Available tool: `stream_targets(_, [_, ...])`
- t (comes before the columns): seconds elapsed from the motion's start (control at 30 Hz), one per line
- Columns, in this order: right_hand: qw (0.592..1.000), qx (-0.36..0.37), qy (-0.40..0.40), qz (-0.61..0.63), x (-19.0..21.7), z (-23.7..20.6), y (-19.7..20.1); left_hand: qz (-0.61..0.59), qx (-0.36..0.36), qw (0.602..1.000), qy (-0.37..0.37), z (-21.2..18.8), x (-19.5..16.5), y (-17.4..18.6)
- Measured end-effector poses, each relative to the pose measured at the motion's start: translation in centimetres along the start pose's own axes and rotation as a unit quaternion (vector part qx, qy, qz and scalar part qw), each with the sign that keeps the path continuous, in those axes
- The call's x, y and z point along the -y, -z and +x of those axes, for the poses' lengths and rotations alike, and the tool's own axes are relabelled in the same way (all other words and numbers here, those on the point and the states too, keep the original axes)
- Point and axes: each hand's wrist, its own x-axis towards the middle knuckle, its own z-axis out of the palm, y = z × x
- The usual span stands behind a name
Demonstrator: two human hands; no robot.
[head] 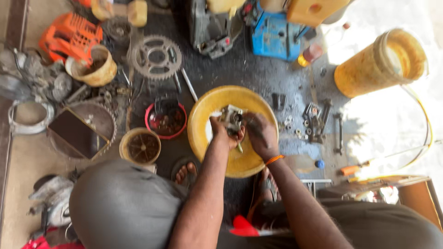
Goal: The person crouches at a yellow basin in a repair workshop and scrubs a metal engine component with a brush, turning the part over to clean different sides and dipping it in the basin while working.
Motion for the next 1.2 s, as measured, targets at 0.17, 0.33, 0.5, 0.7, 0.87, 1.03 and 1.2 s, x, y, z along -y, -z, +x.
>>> stream_targets(0.17, [0.999, -0.012, -0.001, 0.037, 0.5, 0.5, 0.6, 0.023, -0.070, 0.996, -0.049, -0.1, 0.2, -0.2])
stream_targets(0.33, [0.995, 0.045, 0.080, -0.034, -0.8, 0.7, 0.0, 0.006, -0.032, 0.998, -0.049, -0.1, 0.8, -0.1])
stream_targets(0.5, [0.999, 0.028, 0.047, 0.000, -3.2, 0.4, -0.6, 0.007, 0.003, 1.000, -0.010, -0.6, 0.8, 0.3])
stream_targets(0.7, [0.994, 0.069, -0.056, -0.059, -7.1, 0.2, 0.0, 0.017, 0.063, 0.996, -0.060, -1.1, 0.2, -0.6])
stream_targets(0.87, [0.931, 0.018, -0.183, 0.316, -8.1, 0.3, 0.1, 0.062, 0.069, 0.995, -0.045, -2.1, 0.5, -0.7])
stream_targets(1.03, [0.798, -0.033, -0.419, 0.432, -7.1, 0.0, 1.4, 0.204, 0.168, 0.959, -0.098, -3.5, 2.1, -0.5])
stream_targets(1.2, [0.780, -0.001, -0.435, 0.449, -4.6, -0.5, 3.6, 0.230, 0.186, 0.944, -0.149, -4.2, 2.8, -1.3])
